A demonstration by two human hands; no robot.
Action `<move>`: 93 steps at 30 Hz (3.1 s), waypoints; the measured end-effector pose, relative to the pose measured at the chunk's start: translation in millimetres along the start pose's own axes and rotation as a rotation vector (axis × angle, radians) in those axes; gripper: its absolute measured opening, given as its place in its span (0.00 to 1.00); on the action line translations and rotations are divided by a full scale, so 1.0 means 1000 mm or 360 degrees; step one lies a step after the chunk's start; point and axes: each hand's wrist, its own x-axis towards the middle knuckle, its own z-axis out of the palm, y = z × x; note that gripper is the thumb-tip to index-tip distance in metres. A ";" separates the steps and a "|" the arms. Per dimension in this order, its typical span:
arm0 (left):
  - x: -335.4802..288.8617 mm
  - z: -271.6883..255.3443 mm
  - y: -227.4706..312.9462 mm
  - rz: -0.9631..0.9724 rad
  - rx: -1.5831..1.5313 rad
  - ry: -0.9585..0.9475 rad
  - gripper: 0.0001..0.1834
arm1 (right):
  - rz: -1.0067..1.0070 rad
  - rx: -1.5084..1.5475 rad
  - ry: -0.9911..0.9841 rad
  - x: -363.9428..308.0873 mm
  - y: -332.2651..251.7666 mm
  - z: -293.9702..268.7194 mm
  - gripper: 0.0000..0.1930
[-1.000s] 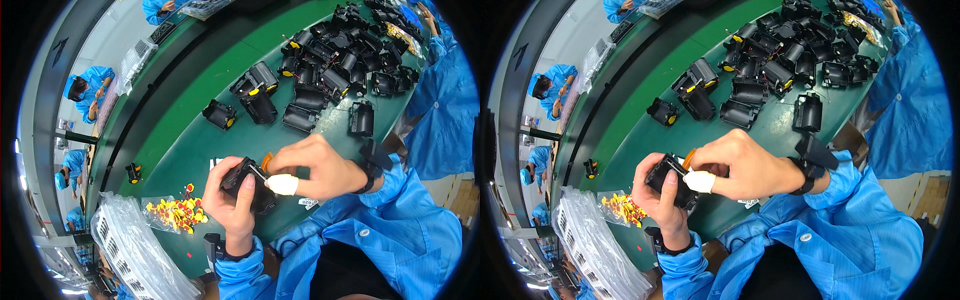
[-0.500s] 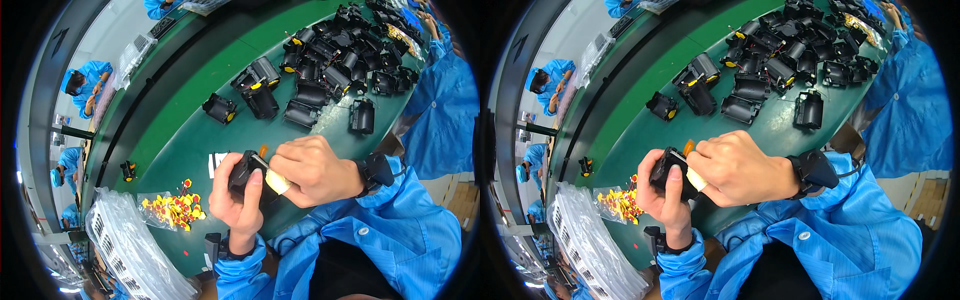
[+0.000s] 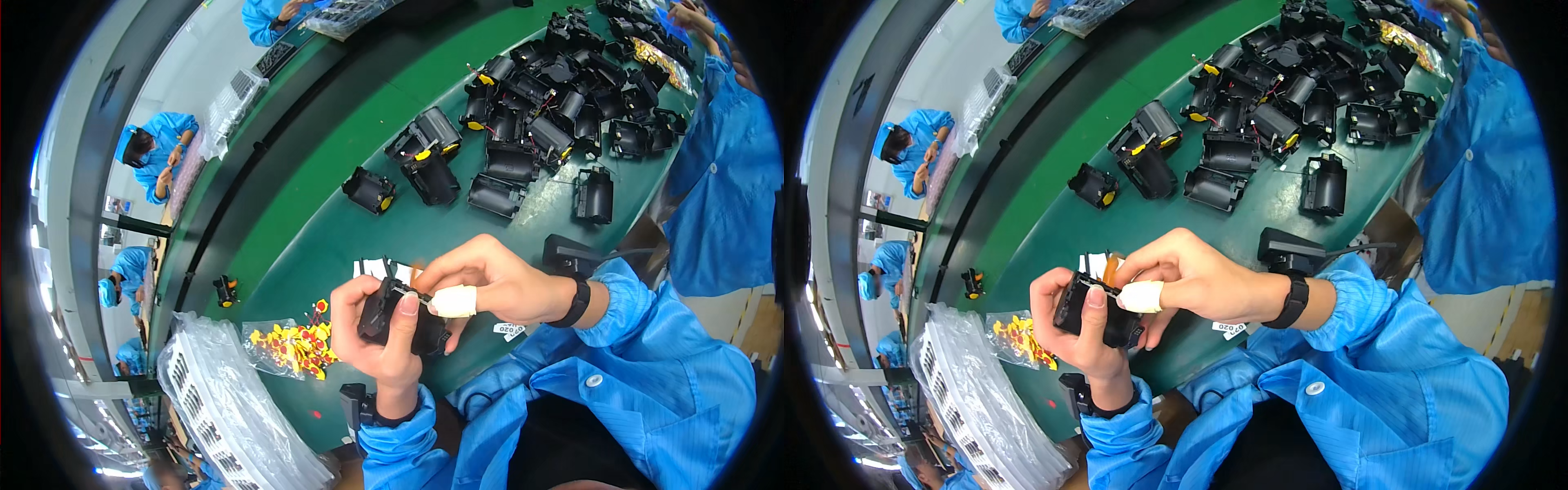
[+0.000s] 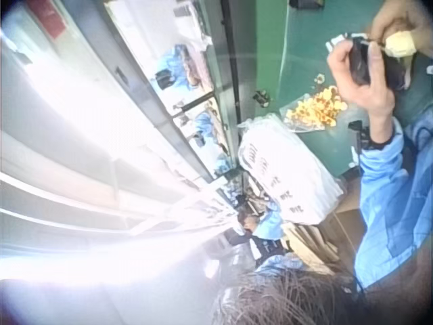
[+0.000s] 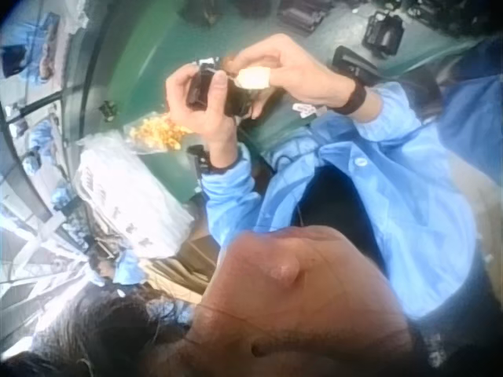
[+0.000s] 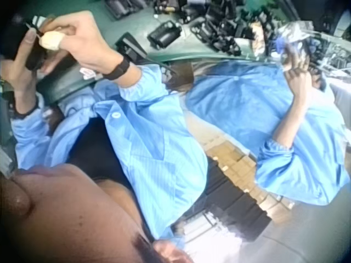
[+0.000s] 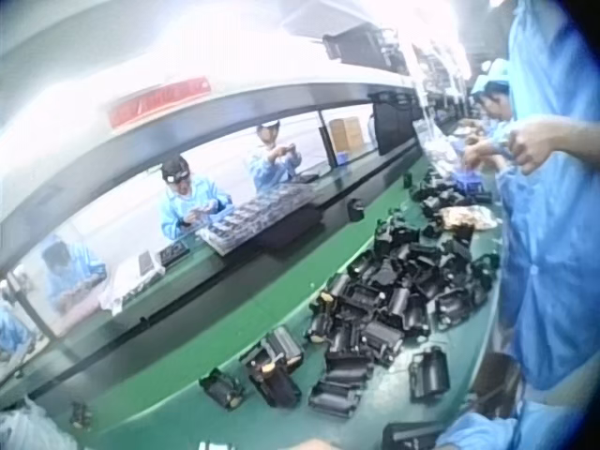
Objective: Assembling small black plastic components by applying adhesive stickers and small parts on a factory assembly line.
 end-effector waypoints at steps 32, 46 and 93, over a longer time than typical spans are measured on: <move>0.263 -0.051 -0.190 -0.0372 0.0923 -0.0240 0.28 | -0.1420 -0.1845 0.0499 -0.012 0.032 -0.026 0.22; 0.204 -0.124 0.002 0.0912 0.2065 -0.0001 0.21 | -0.1139 -0.1982 0.0472 -0.019 0.023 -0.008 0.14; 0.018 -0.035 -0.012 0.1770 0.1496 -0.0687 0.15 | -0.0934 -0.1805 -0.0645 0.032 -0.052 0.007 0.41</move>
